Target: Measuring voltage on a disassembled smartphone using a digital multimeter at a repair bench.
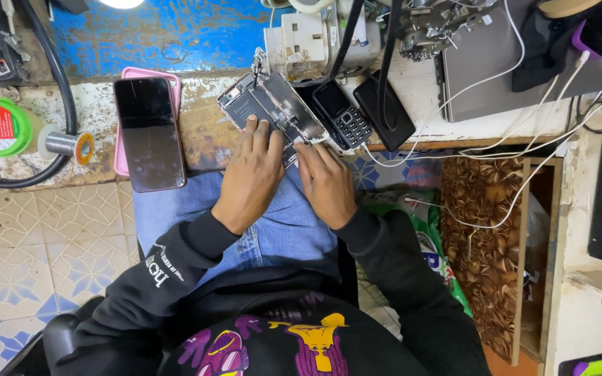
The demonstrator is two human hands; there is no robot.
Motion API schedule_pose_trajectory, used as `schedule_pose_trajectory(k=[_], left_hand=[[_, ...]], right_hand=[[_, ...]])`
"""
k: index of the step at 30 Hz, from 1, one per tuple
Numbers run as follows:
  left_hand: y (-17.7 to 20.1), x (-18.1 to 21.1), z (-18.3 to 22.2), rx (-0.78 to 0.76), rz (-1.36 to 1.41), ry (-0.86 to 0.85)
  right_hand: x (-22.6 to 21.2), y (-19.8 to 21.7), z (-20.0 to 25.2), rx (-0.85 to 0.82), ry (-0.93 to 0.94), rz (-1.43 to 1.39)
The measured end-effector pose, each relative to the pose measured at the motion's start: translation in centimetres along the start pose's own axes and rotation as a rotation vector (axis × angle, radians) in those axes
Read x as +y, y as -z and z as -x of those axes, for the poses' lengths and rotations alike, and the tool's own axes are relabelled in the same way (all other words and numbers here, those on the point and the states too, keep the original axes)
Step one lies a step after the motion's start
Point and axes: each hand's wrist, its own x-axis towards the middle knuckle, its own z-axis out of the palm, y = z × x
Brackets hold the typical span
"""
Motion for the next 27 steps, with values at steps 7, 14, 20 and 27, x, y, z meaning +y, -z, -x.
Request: schedule_pose_trajectory(k=[7,14,20,27], left_hand=[[0.5,-0.3,0.0,0.004,0.021,0.0],[4.5,-0.2,-0.3,-0.01,0.48,0.071],[4.5,0.3,1.7,0.308,0.558,0.021],[-2.7,-2.1,10.5,0.332,0.85,0.05]], right_hand=[[-0.2,0.2,-0.2,-0.007,0.005,0.002],[0.5,-1.1,0.8,0.059,-0.022,0.029],[-0.3,-1.0,0.9,0.211,0.042,0.065],[-3.2,-4.4,4.0,0.129,0.239,-0.212]])
